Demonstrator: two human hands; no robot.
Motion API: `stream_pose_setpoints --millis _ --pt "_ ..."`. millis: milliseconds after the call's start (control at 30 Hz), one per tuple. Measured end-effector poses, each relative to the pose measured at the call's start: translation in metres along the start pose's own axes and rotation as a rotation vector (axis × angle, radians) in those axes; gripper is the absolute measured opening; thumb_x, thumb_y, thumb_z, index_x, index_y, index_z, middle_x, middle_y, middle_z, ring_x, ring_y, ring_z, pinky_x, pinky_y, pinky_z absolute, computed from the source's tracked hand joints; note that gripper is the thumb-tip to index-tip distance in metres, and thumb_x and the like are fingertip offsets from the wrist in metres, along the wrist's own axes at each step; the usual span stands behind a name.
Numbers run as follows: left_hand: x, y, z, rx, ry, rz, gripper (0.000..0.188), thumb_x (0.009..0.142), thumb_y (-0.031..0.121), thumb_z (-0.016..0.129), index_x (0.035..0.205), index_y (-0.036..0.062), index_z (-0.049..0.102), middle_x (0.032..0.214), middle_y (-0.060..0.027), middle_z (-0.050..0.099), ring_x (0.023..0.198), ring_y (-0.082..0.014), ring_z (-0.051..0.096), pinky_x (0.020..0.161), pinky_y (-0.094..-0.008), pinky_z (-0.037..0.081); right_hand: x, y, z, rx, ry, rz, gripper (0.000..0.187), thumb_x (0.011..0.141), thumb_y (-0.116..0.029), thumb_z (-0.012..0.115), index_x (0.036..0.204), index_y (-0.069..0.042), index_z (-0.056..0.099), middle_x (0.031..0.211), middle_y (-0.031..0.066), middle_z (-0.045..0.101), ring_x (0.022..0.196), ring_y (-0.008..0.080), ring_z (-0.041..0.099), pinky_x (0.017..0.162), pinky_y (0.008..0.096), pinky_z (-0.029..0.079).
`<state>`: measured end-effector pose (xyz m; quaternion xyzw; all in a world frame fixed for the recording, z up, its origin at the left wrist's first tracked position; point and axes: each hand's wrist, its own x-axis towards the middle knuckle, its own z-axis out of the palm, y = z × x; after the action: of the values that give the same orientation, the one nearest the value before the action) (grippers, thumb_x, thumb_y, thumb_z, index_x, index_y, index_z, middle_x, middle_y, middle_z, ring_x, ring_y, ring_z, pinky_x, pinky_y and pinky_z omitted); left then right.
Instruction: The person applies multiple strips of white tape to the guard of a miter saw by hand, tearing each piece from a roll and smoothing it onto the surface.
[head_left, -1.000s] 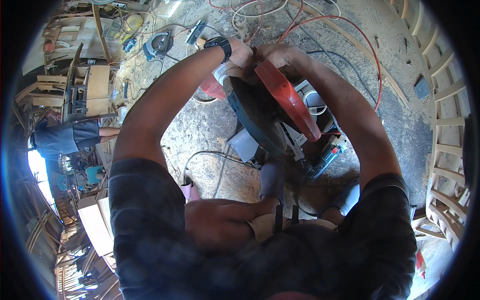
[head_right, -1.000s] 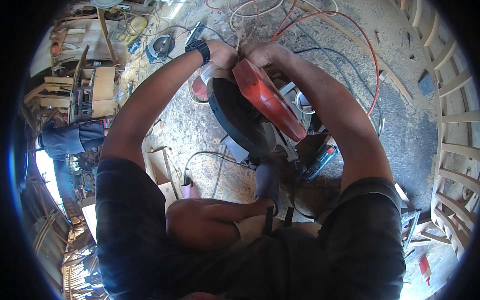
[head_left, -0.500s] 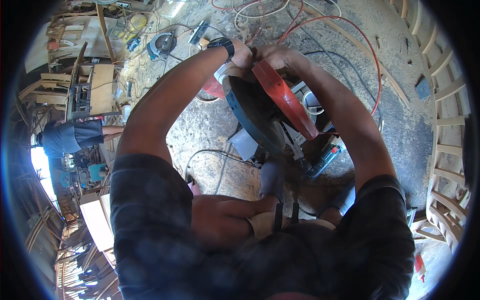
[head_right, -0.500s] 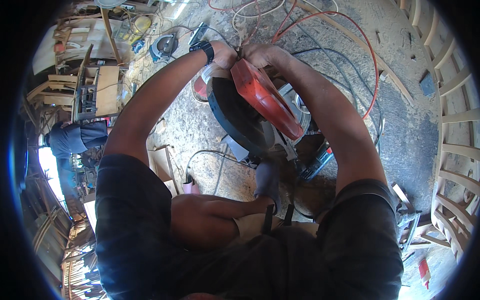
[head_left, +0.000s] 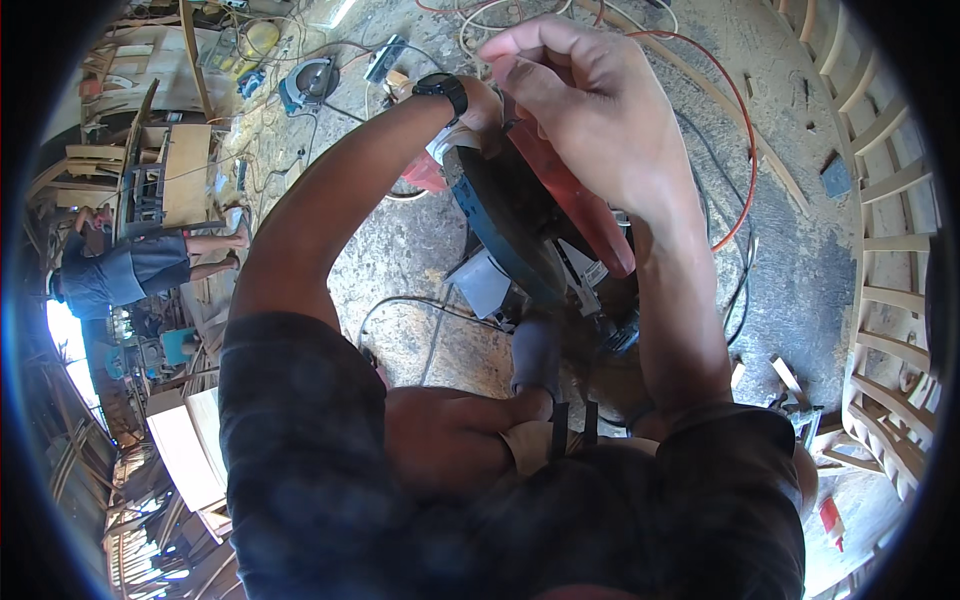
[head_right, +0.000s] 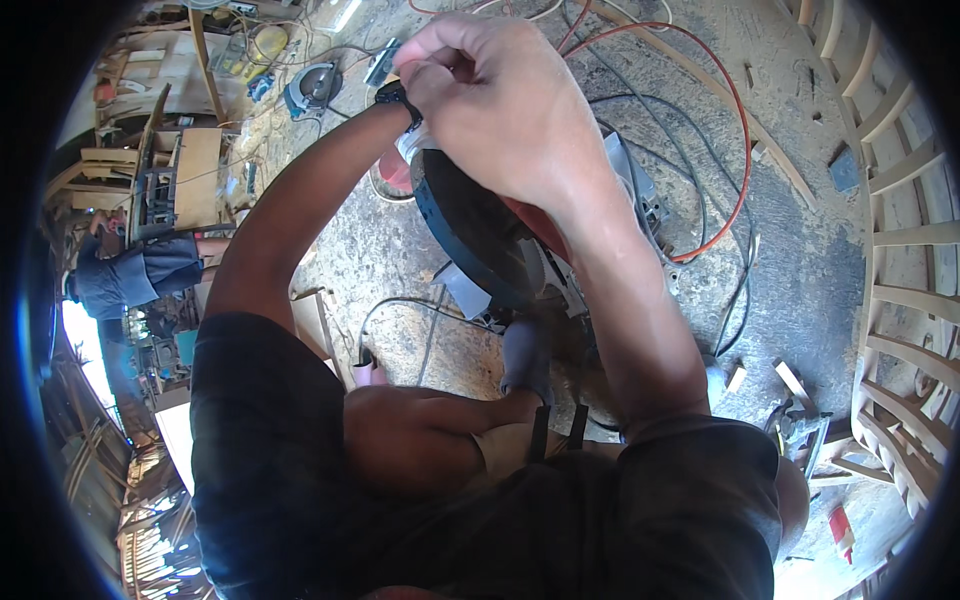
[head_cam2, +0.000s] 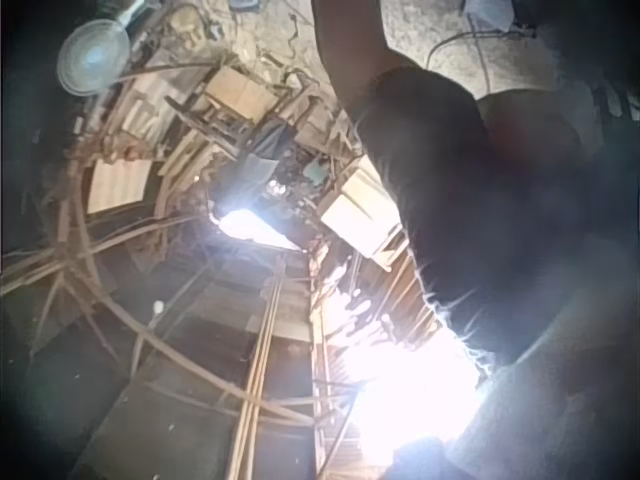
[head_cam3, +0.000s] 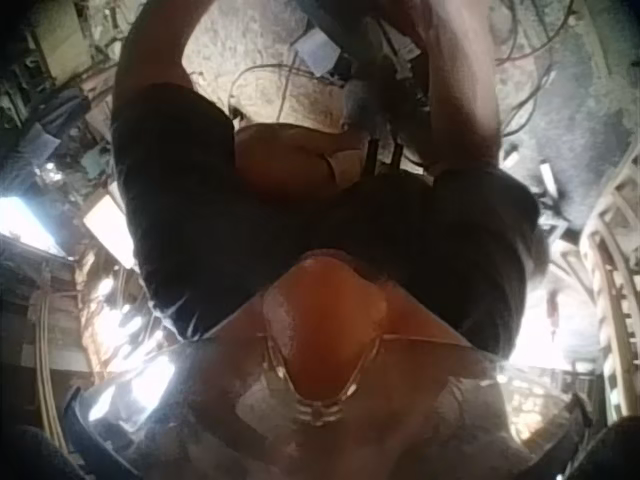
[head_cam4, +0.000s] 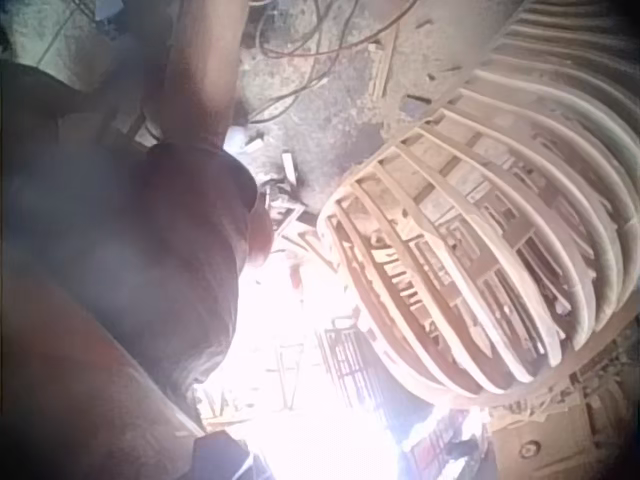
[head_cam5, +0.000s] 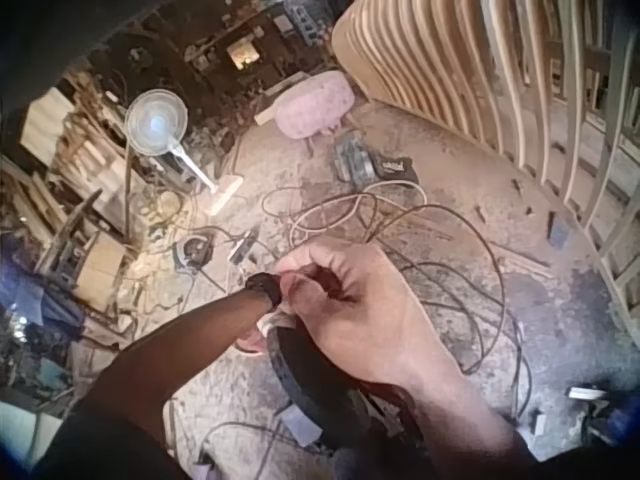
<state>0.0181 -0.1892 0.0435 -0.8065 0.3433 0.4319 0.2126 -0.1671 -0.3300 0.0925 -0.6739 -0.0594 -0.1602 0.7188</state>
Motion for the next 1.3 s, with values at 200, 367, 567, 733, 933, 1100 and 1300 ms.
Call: stream_pose_setpoints --millis 200,367,567,733,933,1100,1300 --pt "-0.013 0.006 -0.006 -0.008 -0.02 -0.121 0.047 0.07 0.044 0.075 0.101 0.0091 0.076 0.098 -0.0108 0.074 0.088 -0.0252 0.07 0.077 -0.0384 0.053 -0.003 -0.026 -0.002 0.162 -0.048 0.113 0.019 0.098 -0.018 0.06 0.105 -0.002 0.067 0.087 0.0085 0.069 0.083 0.0199 0.066 0.076 0.0337 0.052" --pt "0.037 -0.041 0.022 -0.036 0.126 0.0 0.045 0.073 0.046 0.072 0.102 0.0121 0.076 0.097 -0.0106 0.074 0.088 -0.025 0.069 0.077 -0.038 0.052 0.0 -0.009 0.008 -0.165 -0.049 0.02 0.024 0.095 -0.015 0.059 0.11 0.001 0.067 0.086 0.0037 0.068 0.076 0.0102 0.062 0.07 0.0266 0.049" --pt "0.054 -0.056 0.033 -0.109 0.047 0.151 0.041 0.077 0.048 0.07 0.102 0.0163 0.077 0.095 -0.0095 0.074 0.087 -0.0244 0.069 0.077 -0.0367 0.051 0.002 0.038 -0.002 -0.284 -0.2 0.115 0.025 0.094 -0.014 0.058 0.112 0.001 0.066 0.094 0.0127 0.07 0.085 0.0173 0.066 0.078 0.0318 0.05" --pt "0.03 -0.062 0.041 0.326 0.271 0.478 0.026 0.09 0.033 0.06 0.104 0.0178 0.074 0.099 -0.008 0.071 0.096 -0.0269 0.066 0.084 -0.0365 0.05 -0.012 0.065 0.012 -0.38 -0.065 -0.05 0.026 0.087 -0.014 0.06 0.108 -0.001 0.068 0.111 0.0234 0.065 0.11 0.0385 0.06 0.098 0.0442 0.046" --pt "0.011 -0.066 0.037 0.498 0.33 0.573 0.025 0.089 0.023 0.057 0.11 0.0174 0.07 0.106 -0.0074 0.065 0.109 -0.029 0.061 0.09 -0.0386 0.05 -0.014 0.066 0.013 -0.472 -0.03 0.025 0.035 0.087 -0.018 0.063 0.118 -0.003 0.066 0.125 0.0237 0.058 0.121 0.0418 0.052 0.107 0.0461 0.04" --pt "0.017 -0.072 0.036 0.499 0.31 0.56 0.019 0.088 0.013 0.055 0.104 0.0074 0.064 0.104 -0.0099 0.062 0.106 -0.0295 0.06 0.09 -0.0381 0.047 -0.014 0.072 0.012 -0.431 -0.038 0.038 0.038 0.086 -0.019 0.063 0.12 -0.003 0.065 0.123 0.025 0.058 0.122 0.0416 0.051 0.109 0.0448 0.04" --pt "0.014 -0.066 0.03 0.552 0.296 0.629 0.029 0.09 0.017 0.051 0.116 0.0098 0.064 0.106 -0.011 0.067 0.102 -0.0317 0.064 0.089 -0.0396 0.051 -0.015 0.075 0.009 -0.382 -0.042 0.032 0.038 0.085 -0.018 0.063 0.119 -0.002 0.065 0.122 0.0259 0.058 0.121 0.0422 0.051 0.108 0.0455 0.04"
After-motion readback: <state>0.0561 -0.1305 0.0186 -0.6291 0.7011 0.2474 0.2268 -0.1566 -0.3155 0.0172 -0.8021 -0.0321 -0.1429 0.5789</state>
